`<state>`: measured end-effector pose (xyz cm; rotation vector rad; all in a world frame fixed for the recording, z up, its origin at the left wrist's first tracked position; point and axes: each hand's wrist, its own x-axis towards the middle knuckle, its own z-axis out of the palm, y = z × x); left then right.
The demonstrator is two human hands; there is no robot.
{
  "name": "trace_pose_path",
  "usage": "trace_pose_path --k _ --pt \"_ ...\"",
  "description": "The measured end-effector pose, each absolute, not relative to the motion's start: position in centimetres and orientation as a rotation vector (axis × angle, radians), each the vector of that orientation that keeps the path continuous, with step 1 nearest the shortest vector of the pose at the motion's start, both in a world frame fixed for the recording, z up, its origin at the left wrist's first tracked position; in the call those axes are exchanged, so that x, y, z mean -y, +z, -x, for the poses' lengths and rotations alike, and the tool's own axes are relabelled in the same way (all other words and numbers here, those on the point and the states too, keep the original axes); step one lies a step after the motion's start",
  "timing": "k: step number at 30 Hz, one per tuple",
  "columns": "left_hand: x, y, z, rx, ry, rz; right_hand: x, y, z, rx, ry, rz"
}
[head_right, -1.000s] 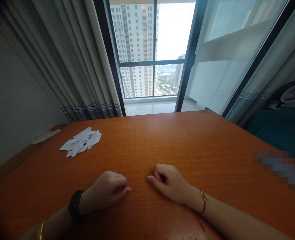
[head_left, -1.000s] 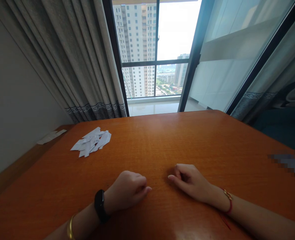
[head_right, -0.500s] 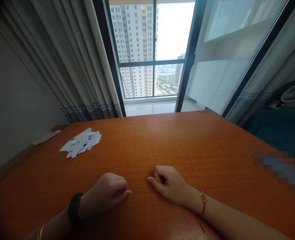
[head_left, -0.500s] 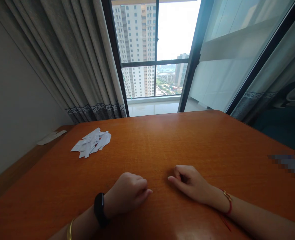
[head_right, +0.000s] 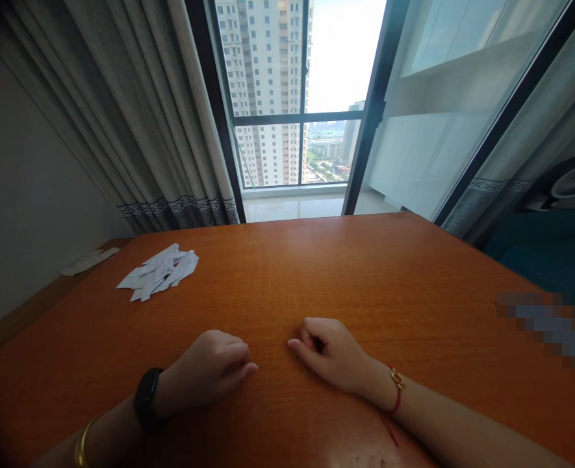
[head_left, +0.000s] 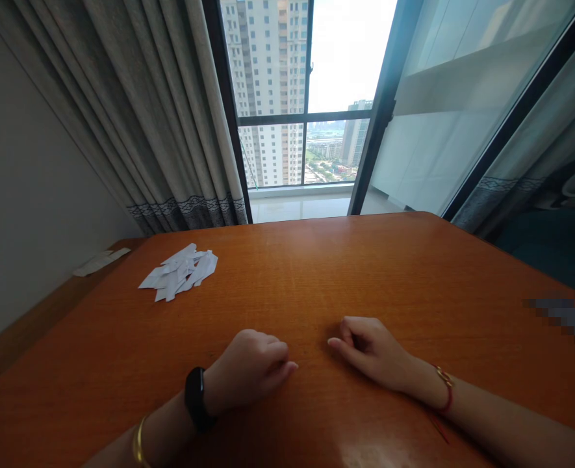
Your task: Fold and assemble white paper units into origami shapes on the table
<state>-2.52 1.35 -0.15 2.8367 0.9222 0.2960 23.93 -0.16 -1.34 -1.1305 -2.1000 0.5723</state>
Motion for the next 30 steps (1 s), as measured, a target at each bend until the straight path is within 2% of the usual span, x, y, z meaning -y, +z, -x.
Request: trace_pose_path --k 30 --pt "-1.32 -0.26 2.60 -0.922 0.300 -2.810 0.23 -1.34 -23.90 2.114 0.617 1.131"
